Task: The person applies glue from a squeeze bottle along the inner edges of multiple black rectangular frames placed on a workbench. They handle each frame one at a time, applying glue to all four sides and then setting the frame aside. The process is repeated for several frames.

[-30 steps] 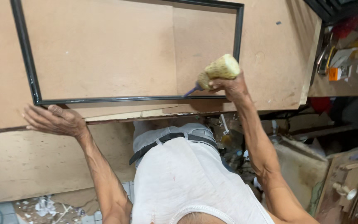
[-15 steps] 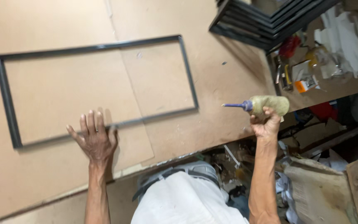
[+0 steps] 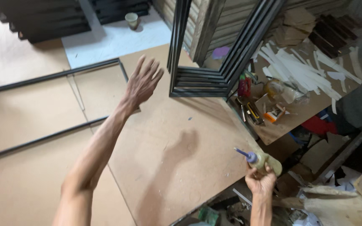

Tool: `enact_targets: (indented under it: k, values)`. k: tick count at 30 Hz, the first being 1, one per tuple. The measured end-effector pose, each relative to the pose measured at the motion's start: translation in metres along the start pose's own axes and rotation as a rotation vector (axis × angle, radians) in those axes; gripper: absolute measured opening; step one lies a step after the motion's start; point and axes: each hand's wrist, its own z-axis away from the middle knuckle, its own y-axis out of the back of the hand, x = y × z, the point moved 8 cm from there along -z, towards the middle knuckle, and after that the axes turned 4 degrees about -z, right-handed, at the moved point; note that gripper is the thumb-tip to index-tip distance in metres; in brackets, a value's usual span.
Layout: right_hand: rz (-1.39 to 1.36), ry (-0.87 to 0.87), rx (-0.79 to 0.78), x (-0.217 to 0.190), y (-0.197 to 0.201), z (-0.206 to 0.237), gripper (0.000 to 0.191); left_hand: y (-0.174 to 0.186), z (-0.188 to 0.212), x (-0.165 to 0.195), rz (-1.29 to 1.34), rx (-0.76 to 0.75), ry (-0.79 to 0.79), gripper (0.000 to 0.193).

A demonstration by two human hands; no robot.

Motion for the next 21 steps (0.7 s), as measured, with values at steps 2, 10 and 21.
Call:
enact_targets:
  k: [2, 10, 21]
  values:
    - [-0.053, 0.031, -0.070, -0.013, 0.001, 0.010, 0.045, -0.009, -0.061, -0.004, -0.096, 0.049, -0.134, 0.038]
    - [-0.123, 0.106, -0.086, -0.034, -0.004, 0.032, 0.051, -0.012, -0.148, -0.009, -0.503, 0.015, -0.633, 0.024]
    - [-0.116, 0.003, -0.232, -0.035, -0.032, 0.052, 0.061, 0.165, 0.017, -0.016, -0.425, 0.100, -0.793, 0.029]
